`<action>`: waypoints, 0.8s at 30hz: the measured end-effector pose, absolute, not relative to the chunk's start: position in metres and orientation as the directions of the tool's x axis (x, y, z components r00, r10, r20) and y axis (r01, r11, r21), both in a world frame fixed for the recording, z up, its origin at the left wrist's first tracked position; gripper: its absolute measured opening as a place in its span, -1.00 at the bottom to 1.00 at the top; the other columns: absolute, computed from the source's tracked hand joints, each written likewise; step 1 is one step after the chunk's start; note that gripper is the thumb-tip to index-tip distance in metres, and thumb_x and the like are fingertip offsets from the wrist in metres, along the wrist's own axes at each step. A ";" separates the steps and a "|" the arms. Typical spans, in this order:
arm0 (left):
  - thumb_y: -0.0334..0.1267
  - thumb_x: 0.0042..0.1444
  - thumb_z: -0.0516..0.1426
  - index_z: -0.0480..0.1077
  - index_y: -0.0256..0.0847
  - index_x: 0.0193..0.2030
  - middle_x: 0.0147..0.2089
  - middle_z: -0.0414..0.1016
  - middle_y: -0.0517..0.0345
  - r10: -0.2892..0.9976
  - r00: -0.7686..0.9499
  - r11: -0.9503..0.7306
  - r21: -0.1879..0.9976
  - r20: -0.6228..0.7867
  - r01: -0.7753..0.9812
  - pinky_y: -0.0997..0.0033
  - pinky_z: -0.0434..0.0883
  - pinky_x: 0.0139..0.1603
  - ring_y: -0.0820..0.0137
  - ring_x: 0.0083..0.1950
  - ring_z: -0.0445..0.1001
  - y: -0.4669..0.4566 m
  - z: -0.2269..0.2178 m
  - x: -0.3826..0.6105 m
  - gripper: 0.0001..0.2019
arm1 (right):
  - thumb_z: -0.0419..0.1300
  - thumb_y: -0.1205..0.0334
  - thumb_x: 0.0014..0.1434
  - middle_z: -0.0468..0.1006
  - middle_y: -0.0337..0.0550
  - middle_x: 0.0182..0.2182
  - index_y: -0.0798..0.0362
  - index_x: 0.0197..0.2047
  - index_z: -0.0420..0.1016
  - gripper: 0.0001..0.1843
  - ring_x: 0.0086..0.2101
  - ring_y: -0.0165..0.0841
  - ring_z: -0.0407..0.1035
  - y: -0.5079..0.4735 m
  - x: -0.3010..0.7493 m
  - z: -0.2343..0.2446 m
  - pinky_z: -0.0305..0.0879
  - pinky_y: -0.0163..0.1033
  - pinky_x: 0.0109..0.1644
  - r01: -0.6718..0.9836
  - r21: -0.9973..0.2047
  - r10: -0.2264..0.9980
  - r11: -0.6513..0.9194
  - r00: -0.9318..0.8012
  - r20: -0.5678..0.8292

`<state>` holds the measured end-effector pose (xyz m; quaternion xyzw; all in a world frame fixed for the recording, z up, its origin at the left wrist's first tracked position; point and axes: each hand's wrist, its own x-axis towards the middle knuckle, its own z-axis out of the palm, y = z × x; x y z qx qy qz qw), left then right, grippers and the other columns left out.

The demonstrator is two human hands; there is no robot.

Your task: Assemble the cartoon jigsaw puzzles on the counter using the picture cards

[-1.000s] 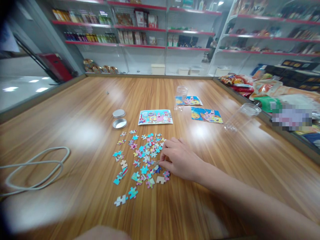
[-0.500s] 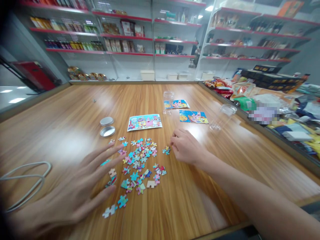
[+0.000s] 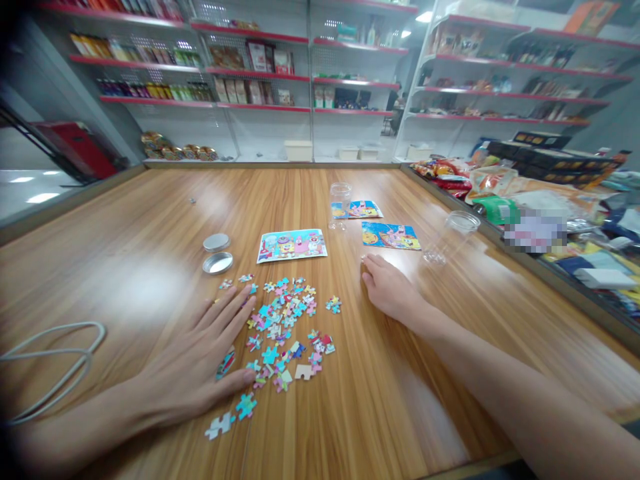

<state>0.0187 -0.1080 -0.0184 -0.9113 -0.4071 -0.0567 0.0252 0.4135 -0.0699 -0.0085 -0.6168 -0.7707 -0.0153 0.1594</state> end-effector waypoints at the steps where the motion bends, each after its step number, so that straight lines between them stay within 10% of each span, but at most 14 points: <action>1: 0.46 0.15 -0.03 -0.40 -0.13 0.56 0.59 -0.37 -0.04 0.740 0.661 -0.667 0.004 0.124 0.745 -0.28 0.01 0.49 -0.12 0.58 -0.23 -0.108 -0.018 0.019 0.07 | -0.02 0.27 0.37 0.41 0.21 0.26 0.26 0.26 0.40 -0.52 0.26 -0.03 0.29 -0.071 0.409 -0.010 0.23 0.04 0.34 0.949 -0.176 0.938 0.263 -0.209 0.275; 10: 0.44 0.17 -0.03 -0.41 -0.09 0.56 0.59 -0.40 0.00 0.724 0.687 -0.690 0.050 0.065 0.722 -0.32 -0.05 0.50 -0.12 0.58 -0.30 -0.110 -0.014 0.019 0.04 | 0.17 0.30 0.29 0.68 -0.03 -0.22 0.07 -0.27 0.63 -0.82 -0.16 -0.16 0.53 -0.064 0.387 0.005 0.39 -0.07 0.00 0.875 -0.304 0.902 0.376 -0.271 0.335; 24: 0.26 0.30 -0.01 -0.43 0.07 0.54 0.59 -0.25 0.19 0.522 0.852 -0.820 0.248 -0.048 0.516 -0.55 -0.26 0.45 -0.18 0.57 -0.29 -0.110 0.011 0.025 -0.13 | 0.16 0.33 0.29 0.64 -0.08 -0.25 0.03 -0.24 0.63 -0.82 -0.19 -0.25 0.50 -0.089 0.360 0.007 0.41 -0.13 -0.05 0.778 -0.372 0.853 0.506 -0.390 0.346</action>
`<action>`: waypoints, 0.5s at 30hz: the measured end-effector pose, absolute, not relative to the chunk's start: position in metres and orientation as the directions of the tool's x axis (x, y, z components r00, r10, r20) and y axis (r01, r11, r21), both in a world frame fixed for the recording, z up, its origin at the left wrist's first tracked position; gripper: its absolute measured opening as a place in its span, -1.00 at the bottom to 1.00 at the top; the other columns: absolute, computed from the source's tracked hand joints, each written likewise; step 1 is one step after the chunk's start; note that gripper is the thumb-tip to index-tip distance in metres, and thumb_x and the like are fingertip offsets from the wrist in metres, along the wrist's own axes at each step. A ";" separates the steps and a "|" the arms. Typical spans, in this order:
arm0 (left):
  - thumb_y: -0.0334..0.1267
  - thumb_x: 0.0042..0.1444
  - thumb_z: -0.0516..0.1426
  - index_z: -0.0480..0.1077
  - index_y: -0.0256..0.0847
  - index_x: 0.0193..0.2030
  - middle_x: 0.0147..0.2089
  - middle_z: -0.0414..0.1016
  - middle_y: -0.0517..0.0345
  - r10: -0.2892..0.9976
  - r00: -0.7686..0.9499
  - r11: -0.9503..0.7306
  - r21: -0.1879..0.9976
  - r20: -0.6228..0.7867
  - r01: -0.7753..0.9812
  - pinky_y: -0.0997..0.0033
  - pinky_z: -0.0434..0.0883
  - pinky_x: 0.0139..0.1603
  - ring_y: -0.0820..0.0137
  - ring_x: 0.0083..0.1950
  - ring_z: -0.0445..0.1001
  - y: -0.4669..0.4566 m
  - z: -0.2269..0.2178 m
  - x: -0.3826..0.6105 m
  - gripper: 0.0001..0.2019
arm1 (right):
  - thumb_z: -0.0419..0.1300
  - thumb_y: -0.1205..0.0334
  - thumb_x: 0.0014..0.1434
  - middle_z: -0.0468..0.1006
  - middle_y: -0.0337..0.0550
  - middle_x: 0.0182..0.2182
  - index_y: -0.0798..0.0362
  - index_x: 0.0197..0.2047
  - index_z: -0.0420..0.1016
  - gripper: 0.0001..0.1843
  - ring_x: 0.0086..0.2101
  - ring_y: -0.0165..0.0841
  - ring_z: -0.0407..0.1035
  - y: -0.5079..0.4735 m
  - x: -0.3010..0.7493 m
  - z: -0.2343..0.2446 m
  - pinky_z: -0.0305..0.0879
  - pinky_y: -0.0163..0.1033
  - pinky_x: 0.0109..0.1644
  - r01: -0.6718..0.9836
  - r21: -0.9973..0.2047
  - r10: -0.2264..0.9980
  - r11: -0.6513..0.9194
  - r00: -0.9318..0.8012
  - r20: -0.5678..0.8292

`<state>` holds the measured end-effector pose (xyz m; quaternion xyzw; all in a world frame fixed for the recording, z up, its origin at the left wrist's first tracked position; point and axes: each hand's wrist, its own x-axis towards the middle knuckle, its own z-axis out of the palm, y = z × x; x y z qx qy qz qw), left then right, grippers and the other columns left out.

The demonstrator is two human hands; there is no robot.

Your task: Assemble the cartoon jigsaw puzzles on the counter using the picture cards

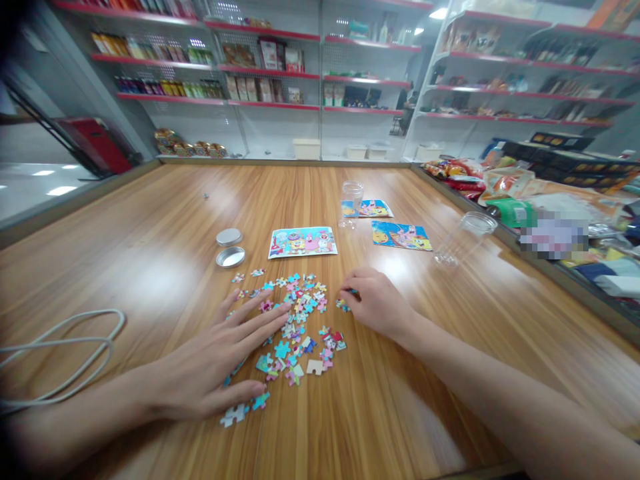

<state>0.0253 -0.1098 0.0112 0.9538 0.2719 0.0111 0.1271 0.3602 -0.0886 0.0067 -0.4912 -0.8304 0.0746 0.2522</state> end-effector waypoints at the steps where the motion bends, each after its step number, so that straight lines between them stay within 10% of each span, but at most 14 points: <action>1: 0.26 0.30 0.00 -0.40 0.09 0.54 0.59 -0.23 0.20 0.524 0.851 -0.818 0.255 -0.038 0.515 -0.54 -0.24 0.46 -0.17 0.57 -0.28 -0.110 0.011 0.025 -0.13 | 0.16 0.30 0.30 0.64 -0.06 -0.20 0.03 -0.19 0.63 -0.81 -0.15 -0.24 0.50 -0.094 0.357 0.008 0.42 -0.11 -0.01 0.776 -0.364 0.848 0.515 -0.399 0.348; 9: 0.56 -0.02 0.04 -0.35 0.16 0.54 0.60 -0.40 0.07 0.686 0.728 -0.717 0.189 0.016 0.671 -0.70 -0.24 0.35 -0.38 0.54 -0.33 -0.113 0.005 0.031 0.12 | 0.17 -0.51 0.05 -0.12 0.03 0.51 -0.15 0.53 -0.10 0.15 0.41 0.28 -0.18 -0.142 0.309 0.006 -0.12 0.44 0.38 0.748 -0.269 0.794 0.607 -0.585 0.165; 15: 0.59 -0.01 -0.04 -0.32 0.13 0.54 0.60 -0.33 0.01 0.709 0.705 -0.699 0.130 -0.002 0.704 -0.66 -0.18 0.36 -0.35 0.55 -0.31 -0.086 0.000 0.044 0.09 | -0.02 -0.51 0.18 -0.05 0.11 0.49 -0.03 0.53 -0.09 0.07 0.43 0.21 -0.23 -0.121 0.293 0.004 -0.20 0.39 0.41 0.764 -0.260 0.801 0.591 -0.595 0.071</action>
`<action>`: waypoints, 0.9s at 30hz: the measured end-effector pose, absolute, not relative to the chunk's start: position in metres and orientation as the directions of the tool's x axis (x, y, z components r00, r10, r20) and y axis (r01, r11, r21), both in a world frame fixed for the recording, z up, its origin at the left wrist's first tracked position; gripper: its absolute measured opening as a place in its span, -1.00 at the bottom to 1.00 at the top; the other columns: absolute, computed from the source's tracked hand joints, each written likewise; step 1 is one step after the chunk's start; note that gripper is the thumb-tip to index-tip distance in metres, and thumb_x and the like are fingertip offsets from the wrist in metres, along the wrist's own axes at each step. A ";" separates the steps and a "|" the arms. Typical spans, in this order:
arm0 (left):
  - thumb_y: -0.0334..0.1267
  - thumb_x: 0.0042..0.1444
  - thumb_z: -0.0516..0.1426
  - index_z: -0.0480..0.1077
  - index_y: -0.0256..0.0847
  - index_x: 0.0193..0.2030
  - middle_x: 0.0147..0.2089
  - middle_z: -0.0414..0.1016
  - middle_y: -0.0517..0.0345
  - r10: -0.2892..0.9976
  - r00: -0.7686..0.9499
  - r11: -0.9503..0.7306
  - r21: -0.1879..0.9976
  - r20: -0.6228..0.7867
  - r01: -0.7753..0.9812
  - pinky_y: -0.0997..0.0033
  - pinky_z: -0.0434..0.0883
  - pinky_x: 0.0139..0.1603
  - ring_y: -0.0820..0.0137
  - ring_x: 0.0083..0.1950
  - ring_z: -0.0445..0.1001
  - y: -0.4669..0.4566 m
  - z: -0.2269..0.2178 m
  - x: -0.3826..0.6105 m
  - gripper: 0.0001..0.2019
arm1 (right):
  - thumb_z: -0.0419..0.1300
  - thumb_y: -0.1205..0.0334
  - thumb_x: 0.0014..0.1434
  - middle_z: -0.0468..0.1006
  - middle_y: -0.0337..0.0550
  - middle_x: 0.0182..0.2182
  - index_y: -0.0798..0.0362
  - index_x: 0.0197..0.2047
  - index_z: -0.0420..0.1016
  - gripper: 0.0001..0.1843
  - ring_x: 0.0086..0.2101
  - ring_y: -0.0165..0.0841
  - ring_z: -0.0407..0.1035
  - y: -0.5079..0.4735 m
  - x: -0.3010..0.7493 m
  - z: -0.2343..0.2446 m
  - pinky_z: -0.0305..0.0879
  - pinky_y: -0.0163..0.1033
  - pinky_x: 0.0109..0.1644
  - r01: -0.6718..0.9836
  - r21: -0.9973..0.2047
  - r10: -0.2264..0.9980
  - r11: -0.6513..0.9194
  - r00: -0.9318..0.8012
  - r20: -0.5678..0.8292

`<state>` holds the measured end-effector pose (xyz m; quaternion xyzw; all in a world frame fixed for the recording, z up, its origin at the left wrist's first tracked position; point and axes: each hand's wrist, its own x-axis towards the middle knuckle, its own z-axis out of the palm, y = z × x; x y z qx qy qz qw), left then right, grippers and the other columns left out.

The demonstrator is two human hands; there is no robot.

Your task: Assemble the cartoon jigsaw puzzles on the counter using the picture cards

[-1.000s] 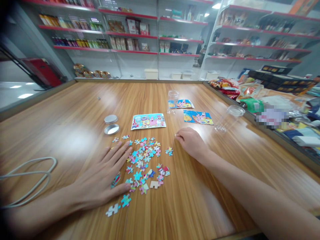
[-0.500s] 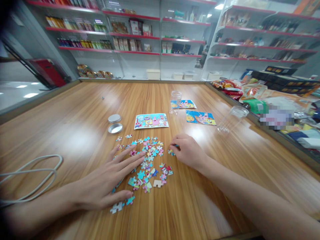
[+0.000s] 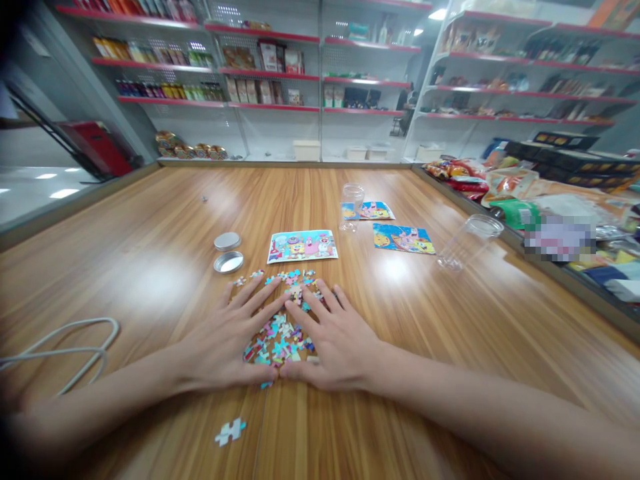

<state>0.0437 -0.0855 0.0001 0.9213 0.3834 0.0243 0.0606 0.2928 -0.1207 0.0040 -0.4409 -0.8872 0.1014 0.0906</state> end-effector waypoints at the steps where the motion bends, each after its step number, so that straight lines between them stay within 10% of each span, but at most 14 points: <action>1: 0.58 0.01 -0.04 -0.31 0.10 0.55 0.60 -0.33 0.00 0.704 0.710 -0.705 0.128 0.004 0.698 -0.64 -0.17 0.36 -0.34 0.55 -0.29 -0.080 0.000 0.047 0.09 | -0.02 -0.49 0.20 -0.05 0.11 0.49 -0.01 0.53 -0.07 0.05 0.43 0.19 -0.24 -0.115 0.293 0.003 -0.21 0.37 0.42 0.762 -0.261 0.801 0.592 -0.594 0.082; 7: 0.50 0.10 -0.01 -0.37 0.01 0.55 0.60 -0.32 0.00 0.706 0.705 -0.704 0.178 0.071 0.688 -0.60 -0.14 0.39 -0.28 0.56 -0.27 -0.065 0.004 0.049 0.06 | 0.18 -0.27 0.23 0.14 0.05 0.43 -0.07 0.46 0.13 -0.14 0.40 0.05 -0.03 -0.095 0.302 0.001 -0.03 0.26 0.41 0.679 -0.356 0.766 0.642 -0.581 0.275; 11: 0.52 0.04 0.04 -0.50 0.03 0.54 0.59 -0.37 0.00 0.653 0.752 -0.749 0.223 0.088 0.624 -0.57 -0.25 0.42 -0.26 0.57 -0.34 -0.098 0.008 0.031 0.16 | 0.19 0.08 0.32 0.58 -0.01 0.01 -0.04 0.08 0.56 -0.68 0.06 -0.15 0.42 -0.074 0.315 -0.003 0.32 0.00 0.17 0.700 -0.466 0.810 0.542 -0.287 0.511; 21: 0.43 0.18 -0.03 -0.48 -0.04 0.55 0.60 -0.40 0.01 0.707 0.706 -0.705 0.138 0.047 0.696 -0.50 -0.23 0.45 -0.24 0.57 -0.35 -0.082 0.001 0.027 0.04 | 0.36 0.12 0.18 0.60 -0.12 -0.33 -0.01 -0.24 0.71 -0.86 -0.28 -0.29 0.47 -0.024 0.318 -0.008 0.34 -0.18 -0.17 0.746 -0.538 0.907 0.392 -0.215 0.363; 27: 0.26 0.37 -0.16 -0.33 -0.19 0.55 0.50 0.12 -0.08 0.749 0.648 -0.663 0.136 0.140 0.736 -0.48 -0.42 0.42 -0.12 0.58 -0.31 -0.013 0.006 0.040 -0.18 | 0.32 0.28 0.17 0.59 -0.12 -0.30 0.03 -0.29 0.67 -0.93 -0.27 -0.30 0.47 -0.023 0.319 -0.011 0.40 -0.19 -0.15 0.682 -0.608 0.910 0.406 -0.235 0.342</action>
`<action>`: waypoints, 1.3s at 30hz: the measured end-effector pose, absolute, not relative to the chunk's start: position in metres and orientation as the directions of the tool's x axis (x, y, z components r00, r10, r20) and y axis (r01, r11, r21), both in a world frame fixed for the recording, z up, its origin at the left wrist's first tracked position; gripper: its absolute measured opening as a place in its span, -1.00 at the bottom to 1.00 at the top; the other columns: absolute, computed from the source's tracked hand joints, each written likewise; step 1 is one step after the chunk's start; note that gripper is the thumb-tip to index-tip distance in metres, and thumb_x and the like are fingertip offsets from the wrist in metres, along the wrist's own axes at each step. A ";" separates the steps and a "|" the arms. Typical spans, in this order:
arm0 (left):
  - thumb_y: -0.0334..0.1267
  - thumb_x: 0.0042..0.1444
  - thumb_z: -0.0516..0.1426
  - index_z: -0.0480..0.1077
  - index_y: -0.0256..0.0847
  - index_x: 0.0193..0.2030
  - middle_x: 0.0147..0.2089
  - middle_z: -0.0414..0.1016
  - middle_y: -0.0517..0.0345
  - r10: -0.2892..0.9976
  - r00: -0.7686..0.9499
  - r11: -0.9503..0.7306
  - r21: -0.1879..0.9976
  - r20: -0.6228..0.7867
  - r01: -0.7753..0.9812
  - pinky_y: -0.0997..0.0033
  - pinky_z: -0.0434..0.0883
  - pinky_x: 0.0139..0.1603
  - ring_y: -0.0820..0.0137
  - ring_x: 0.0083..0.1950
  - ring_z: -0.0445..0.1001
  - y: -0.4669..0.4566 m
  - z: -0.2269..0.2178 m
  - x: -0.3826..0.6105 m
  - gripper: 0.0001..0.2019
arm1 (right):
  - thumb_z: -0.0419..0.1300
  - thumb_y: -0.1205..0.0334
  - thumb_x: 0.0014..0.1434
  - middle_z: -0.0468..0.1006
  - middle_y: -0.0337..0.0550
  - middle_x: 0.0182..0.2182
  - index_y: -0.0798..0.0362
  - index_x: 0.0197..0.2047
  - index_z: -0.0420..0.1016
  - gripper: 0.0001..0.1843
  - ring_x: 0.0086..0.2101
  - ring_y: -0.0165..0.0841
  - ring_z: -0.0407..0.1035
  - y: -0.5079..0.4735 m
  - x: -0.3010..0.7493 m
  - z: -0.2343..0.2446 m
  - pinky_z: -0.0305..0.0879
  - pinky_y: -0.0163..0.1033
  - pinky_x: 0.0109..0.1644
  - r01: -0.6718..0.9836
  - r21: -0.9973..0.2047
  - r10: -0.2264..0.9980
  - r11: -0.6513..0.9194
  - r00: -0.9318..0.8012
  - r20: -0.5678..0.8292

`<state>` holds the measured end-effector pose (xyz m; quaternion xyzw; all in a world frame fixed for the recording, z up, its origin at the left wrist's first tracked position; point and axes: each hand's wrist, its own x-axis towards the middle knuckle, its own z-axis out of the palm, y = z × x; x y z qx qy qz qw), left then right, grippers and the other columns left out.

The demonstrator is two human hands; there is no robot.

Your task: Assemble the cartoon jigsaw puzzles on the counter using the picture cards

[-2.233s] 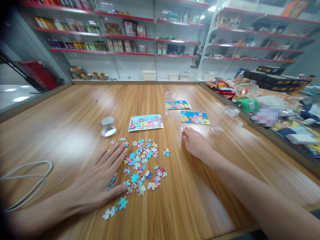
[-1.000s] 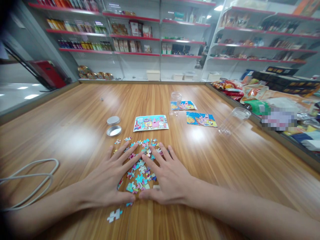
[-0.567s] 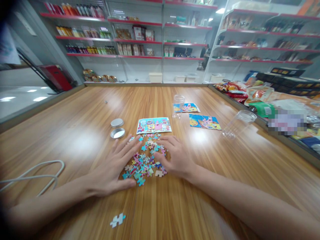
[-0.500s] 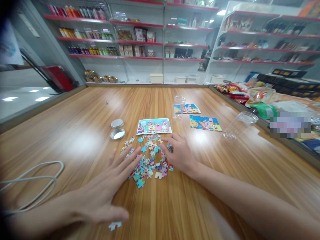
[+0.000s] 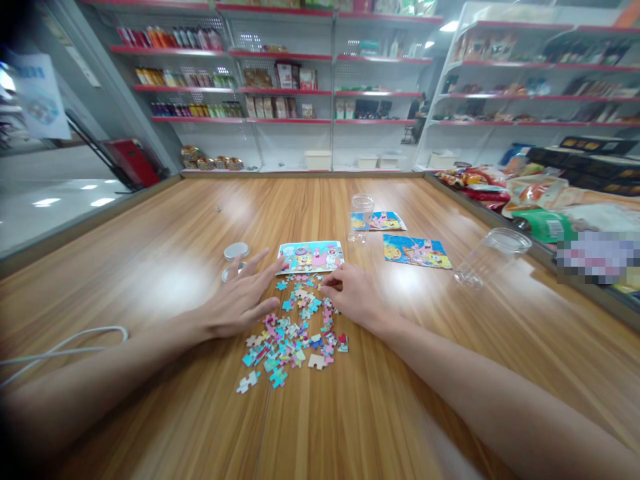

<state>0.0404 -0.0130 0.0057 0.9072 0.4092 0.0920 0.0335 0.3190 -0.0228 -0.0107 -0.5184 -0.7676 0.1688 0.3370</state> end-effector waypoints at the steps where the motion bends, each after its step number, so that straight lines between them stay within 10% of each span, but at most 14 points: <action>1: 0.23 0.39 -0.19 -0.29 -0.20 0.55 0.48 0.16 -0.09 0.768 0.627 -0.641 0.145 0.130 0.754 -0.50 -0.42 0.41 -0.12 0.58 -0.30 -0.004 0.005 0.043 -0.22 | 0.31 0.31 0.16 0.59 -0.12 -0.30 0.04 -0.29 0.66 -0.93 -0.27 -0.30 0.47 -0.022 0.319 -0.011 0.40 -0.19 -0.15 0.680 -0.609 0.909 0.408 -0.238 0.343; 8: -0.01 0.45 -0.15 0.12 -0.02 0.45 0.40 0.33 0.09 0.780 0.589 -0.622 0.153 0.213 0.768 -0.52 -0.37 0.37 -0.13 0.54 -0.18 0.027 0.003 0.049 -0.50 | 0.20 0.46 0.15 0.60 -0.13 -0.28 0.00 -0.23 0.65 -0.76 -0.26 -0.30 0.48 -0.023 0.321 -0.012 0.41 -0.20 -0.17 0.670 -0.614 0.904 0.417 -0.238 0.355; 14: 0.04 0.33 0.10 0.60 0.07 -0.03 0.14 0.49 0.12 0.679 0.673 -0.718 0.073 0.294 0.692 -0.18 0.05 0.27 0.00 0.26 0.17 0.031 0.022 0.050 -0.72 | 0.34 0.19 0.13 0.59 -0.10 -0.30 0.03 -0.24 0.64 -0.87 -0.28 -0.26 0.49 -0.026 0.321 -0.011 0.40 -0.16 -0.16 0.732 -0.599 0.926 0.326 -0.119 0.359; 34: -0.11 0.17 0.24 0.58 -0.16 -0.33 -0.26 0.60 0.06 0.833 0.515 -0.552 0.353 0.202 0.755 0.14 0.34 0.00 0.20 -0.09 0.47 0.023 0.025 0.073 -0.82 | 0.32 0.24 0.14 0.62 -0.09 -0.27 0.02 -0.20 0.64 -0.86 -0.25 -0.25 0.50 -0.017 0.322 -0.020 0.40 -0.14 -0.10 0.712 -0.599 0.915 0.366 -0.160 0.369; 39: -0.17 0.17 0.22 0.52 -0.23 -0.34 -0.38 0.56 0.16 0.893 0.409 -0.433 0.603 0.187 0.670 0.35 0.34 -0.26 0.42 -0.36 0.40 -0.024 0.045 0.083 -0.83 | 0.23 0.23 0.23 0.61 -0.09 -0.28 0.04 -0.19 0.62 -0.85 -0.27 -0.29 0.49 -0.024 0.320 -0.008 0.40 -0.18 -0.15 0.669 -0.631 0.902 0.392 -0.146 0.406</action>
